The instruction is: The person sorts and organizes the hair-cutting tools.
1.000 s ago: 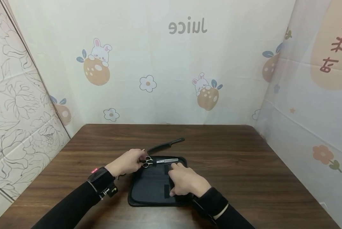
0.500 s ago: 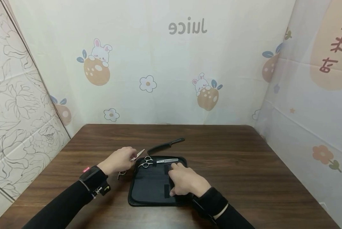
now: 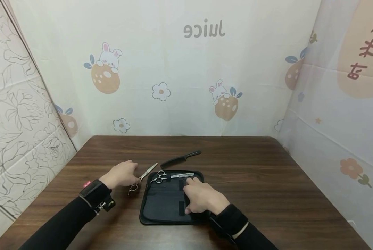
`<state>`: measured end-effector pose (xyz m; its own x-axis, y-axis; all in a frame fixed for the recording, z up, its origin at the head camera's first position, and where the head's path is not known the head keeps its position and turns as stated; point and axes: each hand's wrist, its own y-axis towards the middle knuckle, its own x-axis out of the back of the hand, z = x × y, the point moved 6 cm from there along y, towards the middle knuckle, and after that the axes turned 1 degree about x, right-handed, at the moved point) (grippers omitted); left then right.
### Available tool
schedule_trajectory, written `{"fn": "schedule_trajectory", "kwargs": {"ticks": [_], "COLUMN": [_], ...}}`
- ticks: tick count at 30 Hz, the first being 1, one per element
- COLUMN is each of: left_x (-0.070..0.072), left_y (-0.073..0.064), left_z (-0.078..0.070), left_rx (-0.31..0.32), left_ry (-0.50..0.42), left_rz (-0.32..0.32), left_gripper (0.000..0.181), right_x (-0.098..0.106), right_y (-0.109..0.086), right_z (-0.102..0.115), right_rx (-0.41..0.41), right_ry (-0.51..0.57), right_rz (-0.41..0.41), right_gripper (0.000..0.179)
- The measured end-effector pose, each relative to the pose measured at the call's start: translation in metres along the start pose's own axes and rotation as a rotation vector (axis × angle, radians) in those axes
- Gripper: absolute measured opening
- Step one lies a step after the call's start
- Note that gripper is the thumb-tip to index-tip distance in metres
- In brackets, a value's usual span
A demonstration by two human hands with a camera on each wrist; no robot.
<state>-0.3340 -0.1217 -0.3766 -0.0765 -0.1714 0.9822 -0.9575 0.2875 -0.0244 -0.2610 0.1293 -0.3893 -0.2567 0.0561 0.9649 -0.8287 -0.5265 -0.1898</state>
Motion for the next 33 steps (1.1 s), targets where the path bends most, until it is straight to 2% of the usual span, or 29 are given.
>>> {"fn": "schedule_trajectory", "kwargs": {"ticks": [7, 15, 19, 24, 28, 33], "left_x": [-0.009, -0.015, -0.016, -0.015, -0.015, -0.017], "left_y": [0.000, 0.002, 0.005, 0.005, 0.006, 0.008], "left_z": [-0.002, -0.010, -0.010, -0.010, -0.009, -0.005], "left_rx": [0.009, -0.033, -0.036, -0.040, -0.054, -0.033], "left_ry": [-0.020, -0.011, -0.009, -0.016, -0.013, -0.045], "left_rz": [0.049, 0.016, 0.021, 0.051, 0.069, 0.115], "left_gripper": [0.025, 0.020, 0.017, 0.015, 0.021, 0.021], "right_x": [0.000, 0.000, 0.000, 0.000, 0.000, 0.000], "right_y": [0.000, 0.000, 0.000, -0.001, -0.001, -0.001], "right_z": [0.000, 0.000, 0.000, 0.000, 0.000, 0.000], "right_rx": [0.007, 0.005, 0.011, 0.018, 0.013, 0.012], "right_ry": [0.005, 0.001, -0.001, 0.004, 0.015, 0.014], "right_rz": [-0.002, 0.009, 0.005, 0.001, 0.004, 0.003], "right_gripper": [0.055, 0.054, 0.055, 0.055, 0.053, 0.053]}}
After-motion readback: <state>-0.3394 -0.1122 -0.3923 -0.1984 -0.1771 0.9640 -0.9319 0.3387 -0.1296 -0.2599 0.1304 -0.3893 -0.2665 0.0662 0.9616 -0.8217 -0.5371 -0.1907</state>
